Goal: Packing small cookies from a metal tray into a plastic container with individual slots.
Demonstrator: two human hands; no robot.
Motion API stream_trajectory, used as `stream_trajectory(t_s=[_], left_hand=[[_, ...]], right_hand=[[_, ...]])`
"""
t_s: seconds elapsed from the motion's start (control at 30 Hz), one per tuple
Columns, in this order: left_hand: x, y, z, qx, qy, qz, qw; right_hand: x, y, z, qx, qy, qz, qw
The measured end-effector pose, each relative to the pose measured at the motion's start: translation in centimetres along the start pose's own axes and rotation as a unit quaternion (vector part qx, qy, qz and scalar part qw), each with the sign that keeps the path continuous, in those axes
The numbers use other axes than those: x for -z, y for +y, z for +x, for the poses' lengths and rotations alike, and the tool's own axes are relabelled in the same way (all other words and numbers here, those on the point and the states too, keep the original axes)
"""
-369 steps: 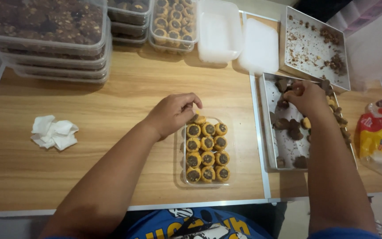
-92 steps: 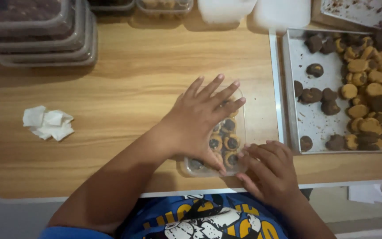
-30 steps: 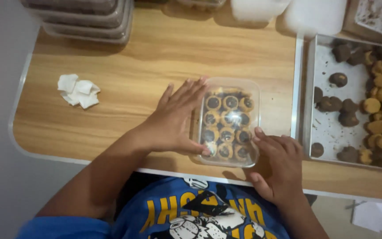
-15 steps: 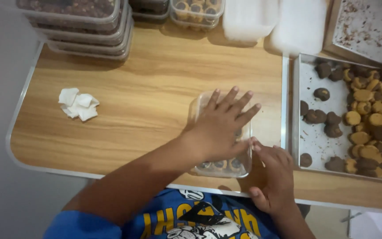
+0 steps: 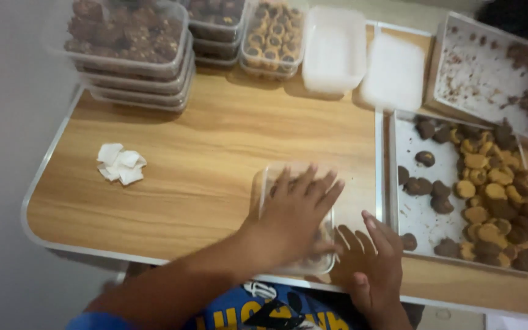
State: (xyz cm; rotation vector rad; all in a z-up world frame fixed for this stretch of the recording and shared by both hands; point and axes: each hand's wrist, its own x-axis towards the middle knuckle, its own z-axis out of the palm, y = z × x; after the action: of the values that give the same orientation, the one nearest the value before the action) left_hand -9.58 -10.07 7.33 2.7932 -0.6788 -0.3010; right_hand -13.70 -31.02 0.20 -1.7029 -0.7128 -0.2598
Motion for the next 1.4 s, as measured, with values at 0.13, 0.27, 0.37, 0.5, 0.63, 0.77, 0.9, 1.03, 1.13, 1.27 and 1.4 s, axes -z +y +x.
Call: stream_trajectory(t_s=[0.13,0.27,0.37,0.5,0.63,0.77,0.9,1.03,1.13,1.27,1.4], left_hand=[[-3.3,0.0,-6.3,-0.087,0.177,0.103,0.975],[-6.6,-0.4,-8.6,-0.113,0.254,0.115,0.954],[-7.4,-1.1,-9.4,-0.102,0.284,0.154,0.941],[-4.3,-2.5,-9.8,-0.141,0.228,0.249,0.931],[-1.6,-4.8,-8.4,-0.136,0.193,0.279,0.931],[2.5,-7.7,-5.4,-0.138,0.300,0.307,0.892],[6.4,-12.2,0.2,-0.132,0.441,0.277,0.844],[7.9,-17.1,5.3,-0.097,0.426,0.302,0.848],[6.9,-20.6,9.0,-0.069,0.464,0.368,0.803],[5.2,-23.2,12.3,-0.041,0.473,0.307,0.825],[4.6,-24.3,13.9,-0.020,0.399,0.245,0.883]], right_hand=[[0.7,-0.9,1.1,0.055,0.001,-0.207,0.977],[0.7,-0.3,0.8,0.058,-0.004,-0.218,0.974],[0.9,0.0,0.8,0.058,-0.016,-0.254,0.965],[0.9,-0.5,1.1,0.039,-0.038,-0.263,0.963],[0.9,-0.5,1.2,0.041,-0.044,-0.263,0.963],[1.1,-0.6,1.3,0.049,-0.046,-0.257,0.964],[1.1,-0.1,1.0,0.041,-0.040,-0.258,0.965],[1.1,-0.4,1.2,0.040,-0.044,-0.261,0.963],[1.0,-0.2,1.2,0.046,-0.040,-0.279,0.958],[0.8,-0.3,1.2,0.039,-0.026,-0.282,0.958],[0.9,-0.1,1.0,0.035,-0.028,-0.276,0.960]])
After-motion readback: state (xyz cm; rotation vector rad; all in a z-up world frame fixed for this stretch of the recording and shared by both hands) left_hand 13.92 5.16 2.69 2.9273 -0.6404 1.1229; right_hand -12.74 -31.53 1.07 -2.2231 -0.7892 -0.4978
